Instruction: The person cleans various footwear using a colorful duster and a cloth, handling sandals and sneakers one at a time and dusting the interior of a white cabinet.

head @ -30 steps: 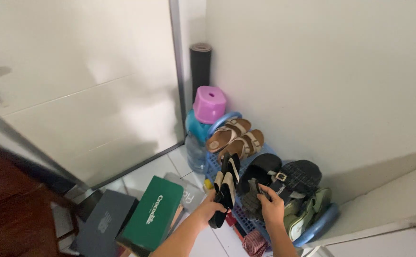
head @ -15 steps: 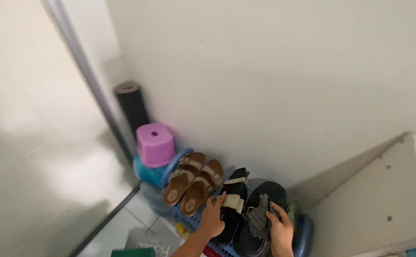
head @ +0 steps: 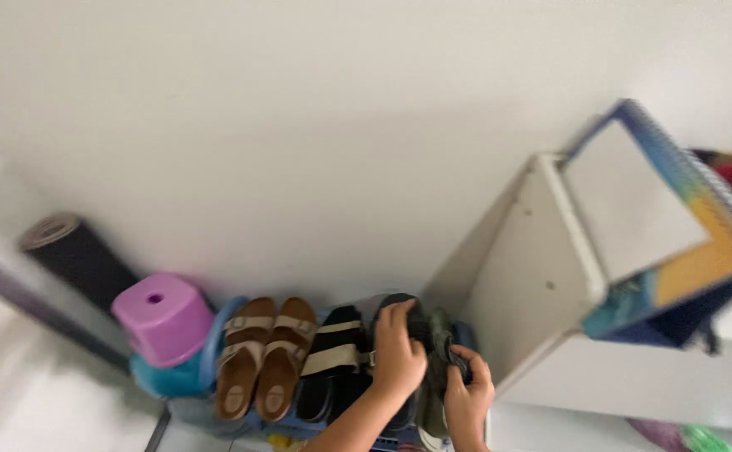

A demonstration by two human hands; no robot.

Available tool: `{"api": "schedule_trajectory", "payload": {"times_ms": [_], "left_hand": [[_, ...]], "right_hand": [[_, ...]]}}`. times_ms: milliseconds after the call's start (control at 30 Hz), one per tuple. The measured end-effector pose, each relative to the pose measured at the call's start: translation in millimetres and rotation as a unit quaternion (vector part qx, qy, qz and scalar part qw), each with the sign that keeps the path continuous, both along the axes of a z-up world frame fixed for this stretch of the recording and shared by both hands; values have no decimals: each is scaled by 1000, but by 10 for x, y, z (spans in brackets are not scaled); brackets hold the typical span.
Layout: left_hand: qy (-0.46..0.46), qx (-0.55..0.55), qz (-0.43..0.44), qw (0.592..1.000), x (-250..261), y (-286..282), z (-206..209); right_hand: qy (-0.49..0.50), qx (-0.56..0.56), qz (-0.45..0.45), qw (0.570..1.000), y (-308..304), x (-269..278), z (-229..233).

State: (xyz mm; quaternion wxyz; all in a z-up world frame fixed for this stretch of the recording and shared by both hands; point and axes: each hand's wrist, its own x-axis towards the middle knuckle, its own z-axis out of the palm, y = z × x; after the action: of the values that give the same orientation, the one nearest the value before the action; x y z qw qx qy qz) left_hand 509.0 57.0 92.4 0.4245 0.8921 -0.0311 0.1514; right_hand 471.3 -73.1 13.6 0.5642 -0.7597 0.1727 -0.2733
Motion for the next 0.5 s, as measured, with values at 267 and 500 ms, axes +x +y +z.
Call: {"api": "schedule_trajectory", "payload": {"times_ms": [267, 500], "left_hand": [[-270, -141, -393, 868, -709, -1124, 518], [-216, -142, -484, 836, -1064, -1898, 799]], "right_hand": [[-254, -74, -157, 952, -933, -746, 564], [-304, -73, -301, 901, -2366, -978, 1255]]}}
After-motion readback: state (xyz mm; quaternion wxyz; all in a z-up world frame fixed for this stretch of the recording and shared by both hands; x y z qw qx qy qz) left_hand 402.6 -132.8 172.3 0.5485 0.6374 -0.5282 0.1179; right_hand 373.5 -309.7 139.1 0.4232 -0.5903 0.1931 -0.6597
